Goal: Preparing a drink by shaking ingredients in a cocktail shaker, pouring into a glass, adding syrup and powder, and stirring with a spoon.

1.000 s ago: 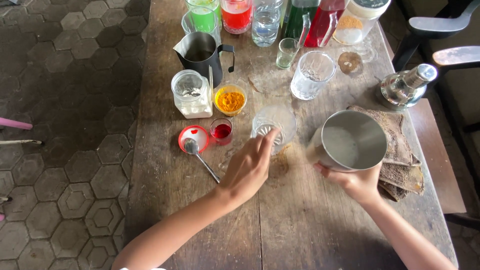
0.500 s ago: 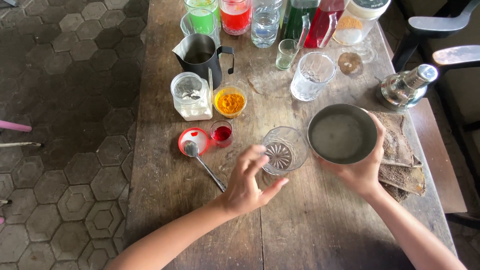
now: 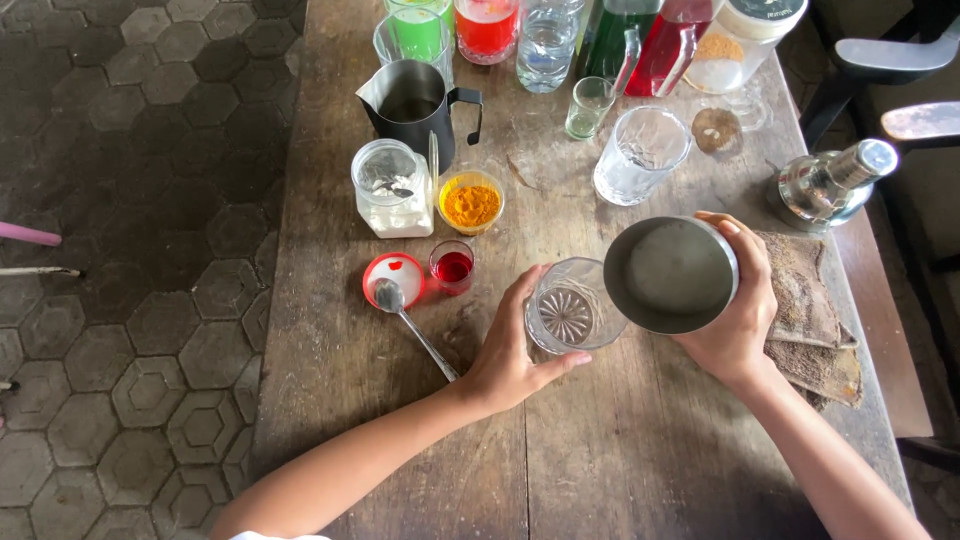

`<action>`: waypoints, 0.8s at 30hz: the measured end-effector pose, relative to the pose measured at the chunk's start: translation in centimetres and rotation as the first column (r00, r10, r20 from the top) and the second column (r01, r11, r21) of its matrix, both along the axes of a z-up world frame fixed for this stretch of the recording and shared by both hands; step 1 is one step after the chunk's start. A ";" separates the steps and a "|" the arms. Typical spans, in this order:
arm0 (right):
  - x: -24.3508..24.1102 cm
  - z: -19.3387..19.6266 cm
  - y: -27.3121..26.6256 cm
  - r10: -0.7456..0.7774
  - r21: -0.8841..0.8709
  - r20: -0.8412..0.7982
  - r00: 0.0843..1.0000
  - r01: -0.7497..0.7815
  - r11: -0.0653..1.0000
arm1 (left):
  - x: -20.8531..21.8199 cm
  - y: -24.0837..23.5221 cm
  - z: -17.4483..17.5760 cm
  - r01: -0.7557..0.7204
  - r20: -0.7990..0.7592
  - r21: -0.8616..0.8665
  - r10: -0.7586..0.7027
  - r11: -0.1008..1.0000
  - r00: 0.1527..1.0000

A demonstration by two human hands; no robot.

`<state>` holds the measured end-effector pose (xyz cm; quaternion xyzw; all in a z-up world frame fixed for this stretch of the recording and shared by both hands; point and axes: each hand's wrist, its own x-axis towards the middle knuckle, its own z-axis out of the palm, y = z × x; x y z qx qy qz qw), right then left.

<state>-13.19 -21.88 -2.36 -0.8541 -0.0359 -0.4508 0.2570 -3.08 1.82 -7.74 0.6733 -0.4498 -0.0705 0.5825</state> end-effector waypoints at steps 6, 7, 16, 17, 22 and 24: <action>0.7 0.4 -0.1 -0.005 -0.058 0.037 0.999 0.007 0.998 | 0.0 -1.2 -0.4 0.024 -0.097 0.000 -0.024 1.000 0.995; 0.9 0.5 -0.2 -0.006 -0.059 0.039 0.999 0.009 0.998 | 0.0 -1.1 -0.2 0.026 -0.095 -0.001 -0.026 1.000 0.995; 1.7 0.4 -0.9 0.024 -0.166 0.087 0.996 -0.009 0.986 | 0.7 -1.9 0.6 0.071 -0.178 0.042 -0.062 0.997 0.982; 1.7 0.6 -0.9 0.020 -0.178 0.089 0.996 -0.004 0.984 | 0.7 -1.9 0.5 0.076 -0.183 0.042 -0.067 0.996 0.981; 1.9 1.2 -0.7 0.013 -0.215 0.106 0.994 0.010 0.977 | 0.8 -2.0 0.1 0.103 -0.172 0.024 -0.097 0.994 0.980; 2.0 1.5 -0.6 0.026 -0.218 0.109 0.994 -0.002 0.976 | 0.8 -2.0 -0.2 0.103 -0.152 0.009 -0.100 0.995 0.983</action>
